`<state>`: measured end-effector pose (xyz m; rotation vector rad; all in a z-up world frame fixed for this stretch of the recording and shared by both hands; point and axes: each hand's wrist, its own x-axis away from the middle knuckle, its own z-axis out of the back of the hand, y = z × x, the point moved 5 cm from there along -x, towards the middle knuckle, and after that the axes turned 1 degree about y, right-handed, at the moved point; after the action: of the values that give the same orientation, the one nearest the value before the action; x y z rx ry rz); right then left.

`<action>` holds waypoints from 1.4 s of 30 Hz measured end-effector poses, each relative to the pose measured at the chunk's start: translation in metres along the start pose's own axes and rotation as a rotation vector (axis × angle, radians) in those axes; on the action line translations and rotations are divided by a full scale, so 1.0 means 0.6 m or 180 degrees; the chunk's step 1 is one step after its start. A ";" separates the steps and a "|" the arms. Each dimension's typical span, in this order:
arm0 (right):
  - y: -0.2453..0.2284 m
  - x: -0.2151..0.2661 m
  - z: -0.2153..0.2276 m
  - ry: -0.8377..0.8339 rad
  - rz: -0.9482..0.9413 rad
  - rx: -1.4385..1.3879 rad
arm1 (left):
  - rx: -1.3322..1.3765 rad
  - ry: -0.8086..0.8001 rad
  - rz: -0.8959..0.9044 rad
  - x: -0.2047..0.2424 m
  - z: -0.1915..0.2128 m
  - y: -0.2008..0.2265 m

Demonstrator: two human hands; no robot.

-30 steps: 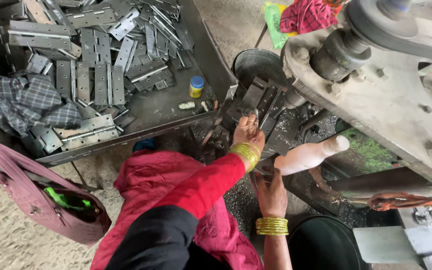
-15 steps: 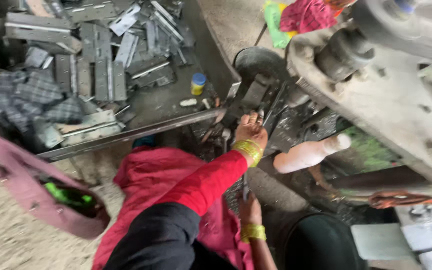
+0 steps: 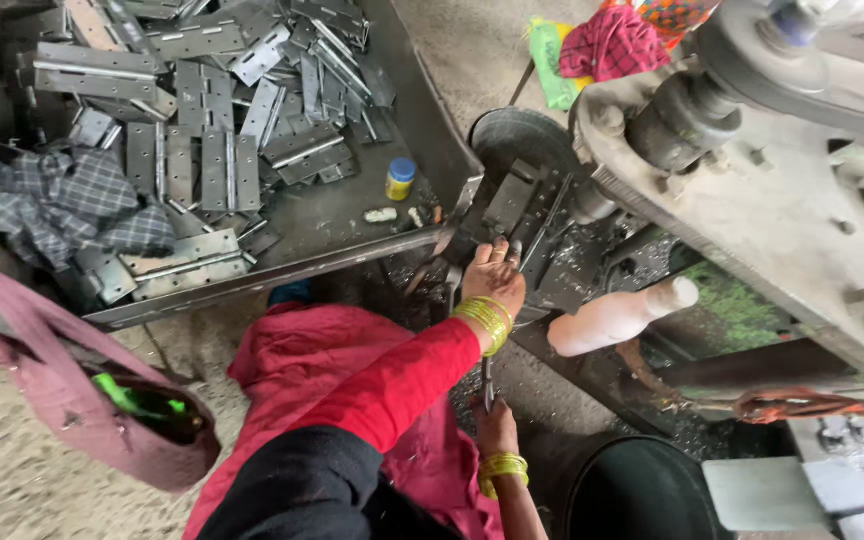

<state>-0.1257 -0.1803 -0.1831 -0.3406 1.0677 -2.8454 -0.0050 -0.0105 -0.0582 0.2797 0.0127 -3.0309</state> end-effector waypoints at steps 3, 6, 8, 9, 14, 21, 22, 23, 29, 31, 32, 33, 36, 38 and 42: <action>-0.002 -0.028 0.030 -0.0347 -0.0361 0.0438 | 0.4271 0.1455 0.1495 -0.023 -0.024 -0.041; 0.000 -0.011 0.036 -0.0059 0.0400 0.0195 | 0.1701 0.1071 0.0771 -0.040 -0.032 0.008; 0.018 -0.002 0.005 0.0149 0.0283 0.0079 | 0.0890 0.0857 0.0550 -0.047 -0.023 0.019; 0.031 -0.001 -0.009 0.0247 0.0238 0.0017 | 0.0607 0.0783 0.0441 -0.044 -0.013 0.019; 0.060 -0.043 -0.034 0.0058 0.1719 0.2420 | 0.0230 0.0287 0.0099 -0.023 0.053 0.000; 0.069 -0.021 -0.033 0.0061 0.0024 -0.0310 | -0.0082 0.0157 0.0154 -0.036 0.080 0.001; 0.062 -0.009 -0.035 0.0050 0.0034 -0.0273 | 0.0010 0.0051 0.0135 -0.033 0.072 0.004; 0.057 -0.001 -0.027 0.0038 0.0044 -0.0236 | 0.0103 -0.0055 0.0115 -0.030 0.064 0.007; 0.037 -0.028 0.006 -0.0282 -0.0010 0.0486 | -0.0156 -0.0112 0.0089 -0.090 0.034 -0.009; 0.045 -0.016 0.015 0.0045 0.0222 0.0450 | -0.0166 -0.0162 0.0048 -0.112 0.009 0.012; 0.035 -0.017 0.008 0.0294 0.0423 0.0295 | -0.0178 -0.0127 0.0073 -0.131 0.004 0.009; 0.026 -0.016 0.000 0.0541 0.0626 0.0140 | -0.0189 -0.0093 0.0098 -0.149 0.001 0.007; 0.031 0.009 -0.039 -0.0115 -0.0019 -0.0336 | 0.0332 0.1078 0.0738 -0.145 0.027 -0.019; 0.002 0.016 -0.017 -0.0106 -0.0045 -0.0020 | 0.0302 0.0154 0.0347 -0.129 0.024 -0.019; -0.113 0.012 0.139 0.1158 0.0730 -0.0166 | -0.0524 -0.0063 -0.0244 -0.024 0.064 -0.019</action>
<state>-0.1131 -0.1840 -0.0763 0.2920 1.1509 -2.7333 0.0010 0.0013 -0.0179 0.2402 0.2761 -3.0834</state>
